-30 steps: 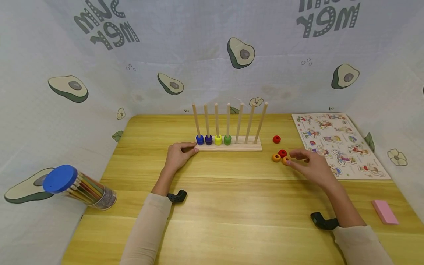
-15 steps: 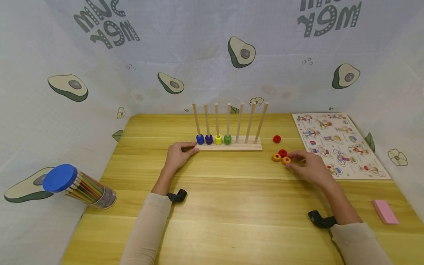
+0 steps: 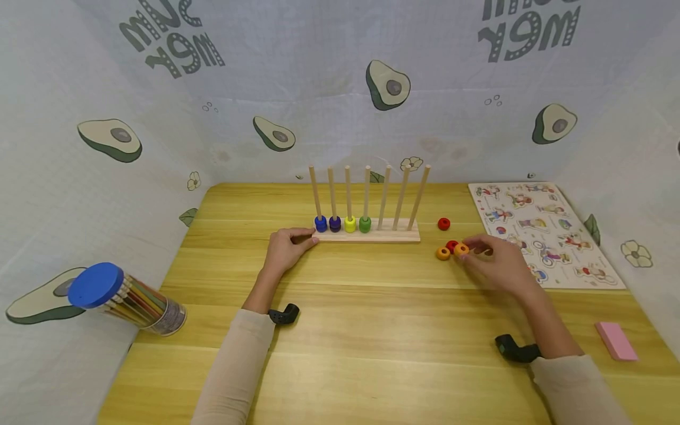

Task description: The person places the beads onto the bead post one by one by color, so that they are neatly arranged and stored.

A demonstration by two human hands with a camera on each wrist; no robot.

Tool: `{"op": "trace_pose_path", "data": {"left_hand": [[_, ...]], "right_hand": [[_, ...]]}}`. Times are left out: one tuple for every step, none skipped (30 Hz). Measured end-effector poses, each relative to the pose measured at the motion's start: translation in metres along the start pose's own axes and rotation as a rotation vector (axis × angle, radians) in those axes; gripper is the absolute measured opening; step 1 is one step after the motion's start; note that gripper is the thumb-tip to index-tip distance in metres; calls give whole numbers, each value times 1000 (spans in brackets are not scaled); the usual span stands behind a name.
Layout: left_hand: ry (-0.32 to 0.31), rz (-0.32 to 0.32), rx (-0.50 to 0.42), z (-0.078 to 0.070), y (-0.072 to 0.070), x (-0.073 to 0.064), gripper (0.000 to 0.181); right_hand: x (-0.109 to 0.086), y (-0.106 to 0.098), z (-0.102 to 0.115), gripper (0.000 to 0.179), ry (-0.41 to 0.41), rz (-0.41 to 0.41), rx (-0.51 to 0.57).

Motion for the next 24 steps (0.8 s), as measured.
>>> {"op": "trace_pose_path", "data": {"left_hand": [[-1,2,0,0,0,0,30],[-1,2,1,-1,0,0,30],[1,2,3,-2,0,0,30],[1,2,4,-2,0,0,30],[2,2,5,-2,-1,0,30],[4,0,3,-3,-1,0,30],[5,-1,2,-3,-1,0,30],[6,-2,-1,-4,-1,0,30],[7,-3,-3,-4,-1,0,30],[8,-3,-6,-4,-1,0,30],[9,-2,-6,-5,-1,-1,30],[9,-2,-8,-5,-1,-1,30],[10,-1,-8,-5,-1,-1,30],[10,0,-9,-5,-1,-1,30],[9,1,-9,-5,-1,-2,30],[9,2,-9,-5,-1,-2,30],[8,2,-9,-5,-1,-2,30],[7,3,-11,-5,-1,-2,30],[7,2,-12,-4,-1,-2,30],[7,1,-11,-4,-1,-2,30],[9,1,-11,-3,-1,-1,31],[10,1,-12,-3,-1,-1,30],[12,1,-14,-3,0,-1,31],[14,1,-14,-3,0,-1,31]], "right_hand": [[1,-5,3,40,-7,-16,8],[2,-10,7,40,-20,-35,18],[3,-15,12,40,-31,-53,28],[4,-20,17,40,-43,-72,33],[6,-25,23,40,-55,-93,41],[8,-30,28,40,-68,-111,49],[10,-35,33,40,-75,-129,56],[12,-39,38,40,-85,-142,65],[14,-42,43,40,-87,-153,73],[16,-46,48,40,-88,-165,81],[19,-50,53,41,-89,-175,87],[22,-52,57,41,-86,-182,91],[24,-55,62,41,-85,-191,95],[27,-58,67,41,-86,-198,99],[30,-61,72,41,-90,-204,104],[33,-63,77,42,-97,-209,106],[36,-65,83,42,-104,-211,110],[39,-66,88,42,-109,-211,119],[42,-67,94,41,-116,-211,129],[45,-68,100,41,-121,-210,141],[48,-68,106,41,-131,-211,153],[51,-69,112,40,-137,-212,162],[53,-69,118,39,-143,-212,177],[56,-68,123,38,-149,-213,192]]}}
Point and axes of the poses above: each hand's wrist, its own x-axis towards the middle knuckle, its own y-axis out of the palm, z = x × y, the point moved 10 cm from there along x, towards the middle knuckle, and after that the axes turned 8 degrees about -z, right-handed, at the moved point
